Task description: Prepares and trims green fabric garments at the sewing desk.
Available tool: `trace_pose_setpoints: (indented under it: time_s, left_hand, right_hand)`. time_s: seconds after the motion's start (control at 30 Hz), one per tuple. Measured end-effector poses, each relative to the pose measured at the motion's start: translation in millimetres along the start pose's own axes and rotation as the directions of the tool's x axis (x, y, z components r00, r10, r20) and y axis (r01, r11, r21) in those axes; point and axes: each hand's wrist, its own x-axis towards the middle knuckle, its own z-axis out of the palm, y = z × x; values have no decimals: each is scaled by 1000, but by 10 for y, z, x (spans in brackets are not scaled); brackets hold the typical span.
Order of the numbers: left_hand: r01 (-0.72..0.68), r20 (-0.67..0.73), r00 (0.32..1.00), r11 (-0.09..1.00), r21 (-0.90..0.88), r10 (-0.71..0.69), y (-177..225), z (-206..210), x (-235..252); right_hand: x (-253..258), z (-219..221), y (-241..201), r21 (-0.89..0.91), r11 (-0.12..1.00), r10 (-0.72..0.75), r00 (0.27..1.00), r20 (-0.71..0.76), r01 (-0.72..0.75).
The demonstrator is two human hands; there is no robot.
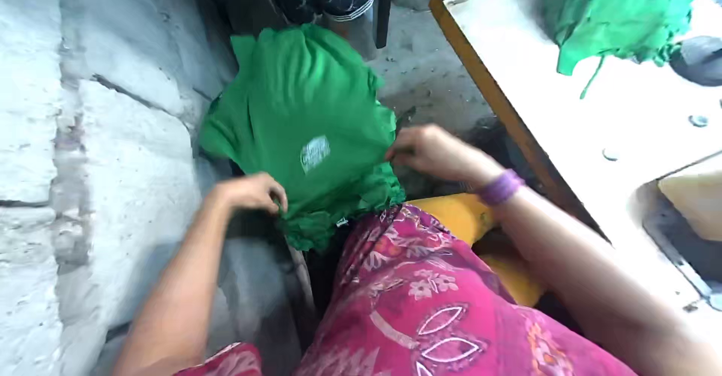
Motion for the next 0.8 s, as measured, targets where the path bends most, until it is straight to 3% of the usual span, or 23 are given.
trace_pose_setpoints:
  time_s: [0.03,0.1,0.2,0.27,0.3,0.33,0.4,0.47,0.53,0.6,0.67,0.7,0.8]
  left_hand:
    - [98,149,983,993,60,-106,-59,231,229]
    - [154,342,919,977,148,-197,-71,552,513]
    - [184,464,838,949,257,-288,70,733,777]
    - [264,484,786,917,299,-384,385,572,956]
    - [281,459,802,920,273,-381,587,432,1022]
    - [247,423,845,941,231,-326,831,280,1088]
    - [8,297,953,988,152,-54,1378,-1,1251]
    - [-304,92,952,939,160,293,1945,-195,1518]
    - [-539,-67,821,808,238,567,2509,-278,1873]
    - [-668,-145,677,685,292,722,3071,-308,2256]
    - [-736,-228,569,613,286,790,3621,-324,2632]
    - [-754,-278,548,610,244,789,3887,-346,2796]
    - [-770,-489,558,637,-5,670,4551,-504,3338]
  right_hand:
    - [-67,271,145,17,997,78,994,73,-79]
    - [-225,667,320,54,967,226,933,282,-250]
    - [-522,899,404,101,913,322,850,417,-396]
    - [-660,741,409,142,888,362,856,370,-437]
    - [-721,619,400,175,880,376,873,309,-441]
    - [-809,501,403,223,875,386,898,212,-429]
    - [-1054,301,431,334,850,446,894,-49,-406]
    - [-1345,146,465,385,824,542,777,-320,-417]
    - [-1660,29,525,355,809,586,600,-545,-468]
    - [-1980,-34,623,285,792,542,407,-735,-539]
    - [-2285,-53,769,236,785,445,257,-858,-573]
    - [-2408,-52,825,238,784,421,210,-883,-573]
    - [-2583,7,913,380,779,469,61,-881,-500]
